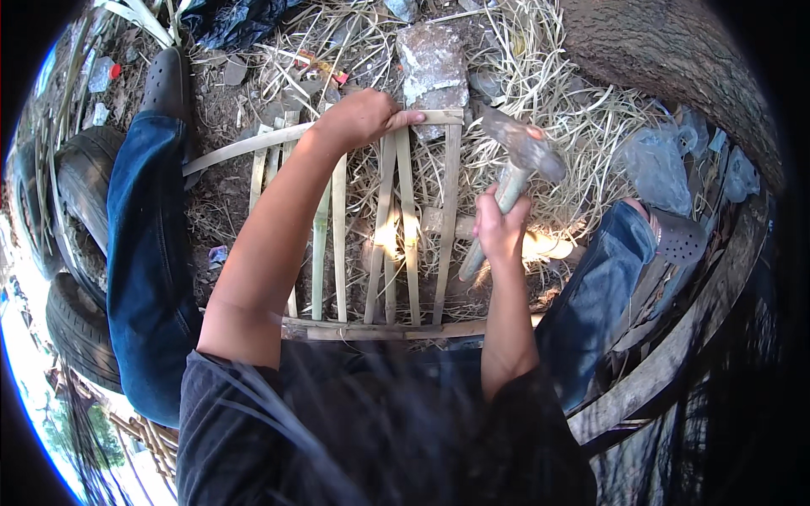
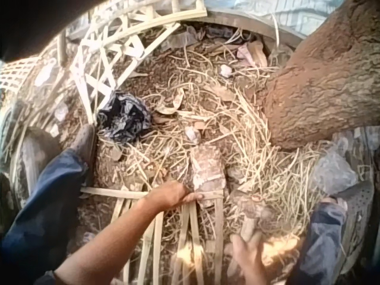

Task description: The person builds a bamboo structure by aligning bamboo strips and hammering nails into the joints to secure them.

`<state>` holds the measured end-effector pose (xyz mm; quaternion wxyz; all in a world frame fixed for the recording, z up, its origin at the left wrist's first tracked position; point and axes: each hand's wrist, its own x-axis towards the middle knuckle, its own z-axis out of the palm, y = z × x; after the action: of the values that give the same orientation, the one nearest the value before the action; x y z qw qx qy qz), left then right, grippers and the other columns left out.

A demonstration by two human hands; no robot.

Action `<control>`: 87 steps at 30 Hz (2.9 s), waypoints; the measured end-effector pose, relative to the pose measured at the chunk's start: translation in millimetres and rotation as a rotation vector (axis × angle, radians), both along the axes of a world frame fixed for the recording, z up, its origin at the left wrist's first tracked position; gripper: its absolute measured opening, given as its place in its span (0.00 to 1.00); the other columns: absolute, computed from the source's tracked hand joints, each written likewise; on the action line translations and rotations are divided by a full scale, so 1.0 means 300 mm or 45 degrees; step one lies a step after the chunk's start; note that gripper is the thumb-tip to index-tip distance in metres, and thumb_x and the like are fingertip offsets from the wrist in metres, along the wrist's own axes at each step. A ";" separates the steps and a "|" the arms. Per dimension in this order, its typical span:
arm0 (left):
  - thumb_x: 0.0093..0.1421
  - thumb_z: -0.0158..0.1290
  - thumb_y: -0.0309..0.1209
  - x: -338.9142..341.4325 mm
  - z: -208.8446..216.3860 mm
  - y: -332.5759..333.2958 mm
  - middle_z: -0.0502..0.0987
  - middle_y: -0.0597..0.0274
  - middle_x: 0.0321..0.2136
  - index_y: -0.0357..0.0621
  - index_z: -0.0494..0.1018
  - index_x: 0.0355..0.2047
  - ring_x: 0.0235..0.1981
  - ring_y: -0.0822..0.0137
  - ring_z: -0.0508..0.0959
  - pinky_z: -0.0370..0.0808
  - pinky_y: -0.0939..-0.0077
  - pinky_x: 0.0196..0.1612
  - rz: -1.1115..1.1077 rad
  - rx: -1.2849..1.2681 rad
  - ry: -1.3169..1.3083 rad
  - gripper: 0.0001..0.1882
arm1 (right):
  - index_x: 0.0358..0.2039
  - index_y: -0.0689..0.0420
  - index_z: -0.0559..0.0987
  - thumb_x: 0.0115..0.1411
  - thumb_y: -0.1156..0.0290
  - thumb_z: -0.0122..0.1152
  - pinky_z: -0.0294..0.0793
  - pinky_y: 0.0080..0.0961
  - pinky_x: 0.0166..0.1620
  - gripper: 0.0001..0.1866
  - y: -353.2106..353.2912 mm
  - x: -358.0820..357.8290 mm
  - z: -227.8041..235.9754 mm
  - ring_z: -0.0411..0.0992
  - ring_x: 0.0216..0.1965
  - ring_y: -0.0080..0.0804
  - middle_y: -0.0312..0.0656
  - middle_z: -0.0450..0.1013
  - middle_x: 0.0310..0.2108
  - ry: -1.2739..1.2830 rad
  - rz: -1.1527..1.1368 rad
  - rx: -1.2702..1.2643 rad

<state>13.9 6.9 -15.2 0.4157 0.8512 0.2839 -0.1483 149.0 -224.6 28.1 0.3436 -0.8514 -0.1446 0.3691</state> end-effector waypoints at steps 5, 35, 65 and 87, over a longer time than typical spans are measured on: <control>0.61 0.40 0.61 -0.033 -0.017 -0.005 0.73 0.43 0.16 0.33 0.77 0.23 0.23 0.45 0.76 0.73 0.55 0.33 0.022 -0.026 0.002 0.38 | 0.16 0.64 0.70 0.49 0.71 0.55 0.64 0.26 0.15 0.11 0.032 -0.021 0.052 0.65 0.11 0.26 0.40 0.67 0.13 0.063 0.127 0.040; 0.60 0.42 0.62 -0.013 -0.016 -0.004 0.72 0.43 0.14 0.33 0.77 0.22 0.21 0.46 0.76 0.72 0.56 0.30 0.027 0.010 -0.008 0.38 | 0.16 0.65 0.73 0.47 0.72 0.56 0.65 0.31 0.22 0.10 0.068 0.036 0.043 0.67 0.14 0.29 0.42 0.66 0.11 0.059 0.276 -0.297; 0.60 0.39 0.65 -0.031 -0.041 -0.020 0.71 0.47 0.14 0.33 0.76 0.21 0.20 0.48 0.75 0.72 0.58 0.31 0.045 0.109 -0.093 0.41 | 0.17 0.65 0.72 0.47 0.70 0.56 0.64 0.32 0.20 0.11 0.049 0.055 0.058 0.67 0.13 0.29 0.40 0.67 0.11 0.214 -0.057 0.099; 0.61 0.39 0.62 -0.022 -0.041 -0.018 0.71 0.46 0.13 0.31 0.75 0.20 0.19 0.52 0.75 0.73 0.58 0.28 0.007 0.052 0.030 0.40 | 0.16 0.67 0.72 0.47 0.68 0.57 0.67 0.34 0.24 0.13 0.084 0.102 0.019 0.70 0.16 0.36 0.48 0.68 0.12 -0.266 0.529 -0.189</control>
<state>7.3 1.5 -27.5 0.3953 0.8570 0.2939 -0.1515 179.7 -199.4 33.8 0.1799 -0.8598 -0.3239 0.3514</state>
